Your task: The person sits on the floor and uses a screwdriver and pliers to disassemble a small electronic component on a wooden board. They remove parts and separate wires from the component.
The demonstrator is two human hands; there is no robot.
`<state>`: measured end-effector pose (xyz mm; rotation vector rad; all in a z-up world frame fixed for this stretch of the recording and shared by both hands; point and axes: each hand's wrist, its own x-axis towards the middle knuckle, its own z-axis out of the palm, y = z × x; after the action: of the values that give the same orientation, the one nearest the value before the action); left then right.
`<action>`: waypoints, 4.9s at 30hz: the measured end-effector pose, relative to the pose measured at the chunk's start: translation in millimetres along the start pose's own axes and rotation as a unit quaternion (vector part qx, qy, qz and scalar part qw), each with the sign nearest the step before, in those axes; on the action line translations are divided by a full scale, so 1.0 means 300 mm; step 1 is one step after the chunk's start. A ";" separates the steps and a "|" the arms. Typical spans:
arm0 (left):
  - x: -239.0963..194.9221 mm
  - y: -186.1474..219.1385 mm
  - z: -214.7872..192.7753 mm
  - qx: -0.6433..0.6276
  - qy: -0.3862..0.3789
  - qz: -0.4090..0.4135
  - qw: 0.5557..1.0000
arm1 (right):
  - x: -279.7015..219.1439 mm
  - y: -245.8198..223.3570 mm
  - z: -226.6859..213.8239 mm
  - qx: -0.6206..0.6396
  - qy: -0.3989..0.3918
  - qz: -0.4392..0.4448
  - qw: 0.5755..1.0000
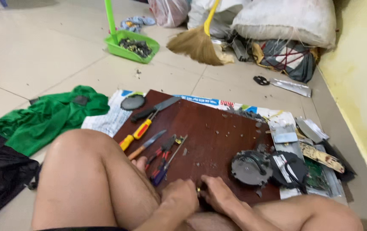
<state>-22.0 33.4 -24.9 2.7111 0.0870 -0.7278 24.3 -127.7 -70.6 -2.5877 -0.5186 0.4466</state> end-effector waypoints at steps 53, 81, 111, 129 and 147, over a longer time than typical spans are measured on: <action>0.161 -0.034 0.064 0.217 0.220 0.182 0.933 | -0.040 0.098 0.022 0.556 0.134 0.182 0.800; 0.369 -0.068 0.230 0.025 0.114 0.087 0.989 | -0.070 -0.096 -0.059 0.058 0.046 0.193 0.978; 0.169 -0.016 0.056 -0.108 0.038 0.091 0.989 | -0.013 0.037 0.017 0.066 0.066 0.217 0.972; 0.173 -0.013 0.049 -0.083 -0.069 0.023 0.994 | -0.026 0.014 0.005 0.061 0.024 0.191 0.980; 0.160 -0.006 0.048 -0.058 -0.051 0.017 0.997 | -0.025 -0.005 0.011 0.053 0.074 0.236 0.967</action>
<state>12.5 29.2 -61.1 2.5542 0.0580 -0.8230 16.1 -128.5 -70.9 -2.6014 0.1776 0.4123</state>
